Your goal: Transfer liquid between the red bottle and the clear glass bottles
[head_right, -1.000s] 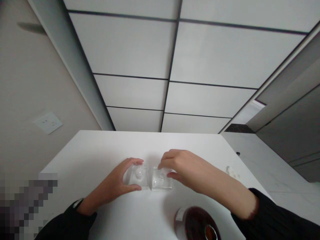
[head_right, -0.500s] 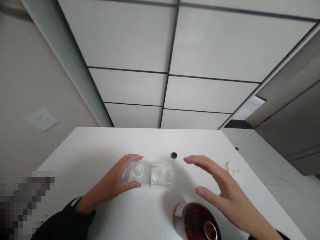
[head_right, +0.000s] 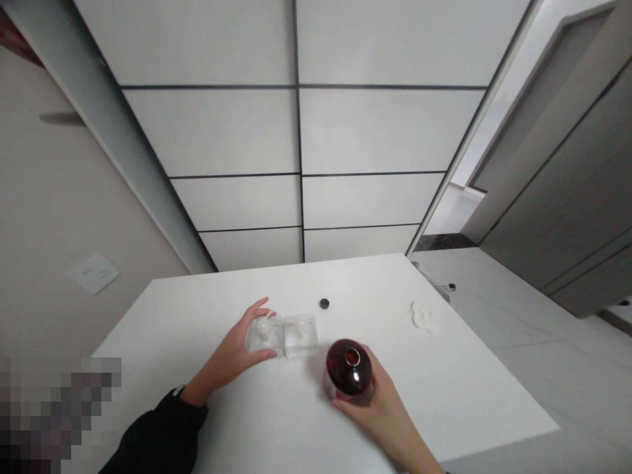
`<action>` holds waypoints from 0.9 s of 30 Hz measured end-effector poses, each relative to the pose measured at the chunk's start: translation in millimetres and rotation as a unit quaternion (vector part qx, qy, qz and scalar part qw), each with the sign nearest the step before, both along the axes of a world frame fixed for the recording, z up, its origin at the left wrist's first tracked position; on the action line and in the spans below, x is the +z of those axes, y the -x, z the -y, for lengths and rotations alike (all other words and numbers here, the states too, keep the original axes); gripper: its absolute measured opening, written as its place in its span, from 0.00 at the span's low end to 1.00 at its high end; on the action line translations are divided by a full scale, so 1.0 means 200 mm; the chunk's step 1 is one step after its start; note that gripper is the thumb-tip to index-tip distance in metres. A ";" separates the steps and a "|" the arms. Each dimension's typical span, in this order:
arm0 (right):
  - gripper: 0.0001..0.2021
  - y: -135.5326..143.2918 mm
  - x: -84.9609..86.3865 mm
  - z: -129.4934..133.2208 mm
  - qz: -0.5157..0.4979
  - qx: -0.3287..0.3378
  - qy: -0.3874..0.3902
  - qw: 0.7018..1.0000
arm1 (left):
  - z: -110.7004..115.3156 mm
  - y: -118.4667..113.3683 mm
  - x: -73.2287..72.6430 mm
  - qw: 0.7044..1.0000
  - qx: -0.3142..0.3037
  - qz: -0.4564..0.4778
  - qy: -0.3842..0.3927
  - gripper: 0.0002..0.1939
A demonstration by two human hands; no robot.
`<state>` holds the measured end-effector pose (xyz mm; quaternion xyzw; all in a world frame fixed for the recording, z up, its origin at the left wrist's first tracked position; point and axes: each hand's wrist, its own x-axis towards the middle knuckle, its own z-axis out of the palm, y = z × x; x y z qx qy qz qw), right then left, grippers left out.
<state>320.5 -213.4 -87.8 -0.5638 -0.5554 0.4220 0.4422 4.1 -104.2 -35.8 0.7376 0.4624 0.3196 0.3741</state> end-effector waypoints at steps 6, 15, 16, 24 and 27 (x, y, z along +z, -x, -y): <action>0.49 -0.10 0.17 -0.25 -0.013 0.170 0.005 0.985 | 0.02 0.01 0.02 1.000 0.007 0.005 0.007 0.50; 0.51 -0.03 0.22 -0.40 -0.035 0.284 0.028 0.958 | 0.02 0.03 0.03 1.000 0.006 -0.006 0.005 0.49; 0.51 -0.02 0.23 -0.41 -0.034 0.285 0.030 0.957 | 0.03 0.04 0.04 1.000 0.008 -0.007 0.001 0.49; 0.46 0.11 0.29 -0.48 -0.035 0.309 0.034 0.950 | 0.01 0.19 0.06 1.000 0.011 -0.025 -0.014 0.48; 0.46 0.16 0.28 -0.51 -0.032 0.321 0.030 0.946 | -0.01 0.25 0.06 1.000 0.012 -0.028 -0.007 0.46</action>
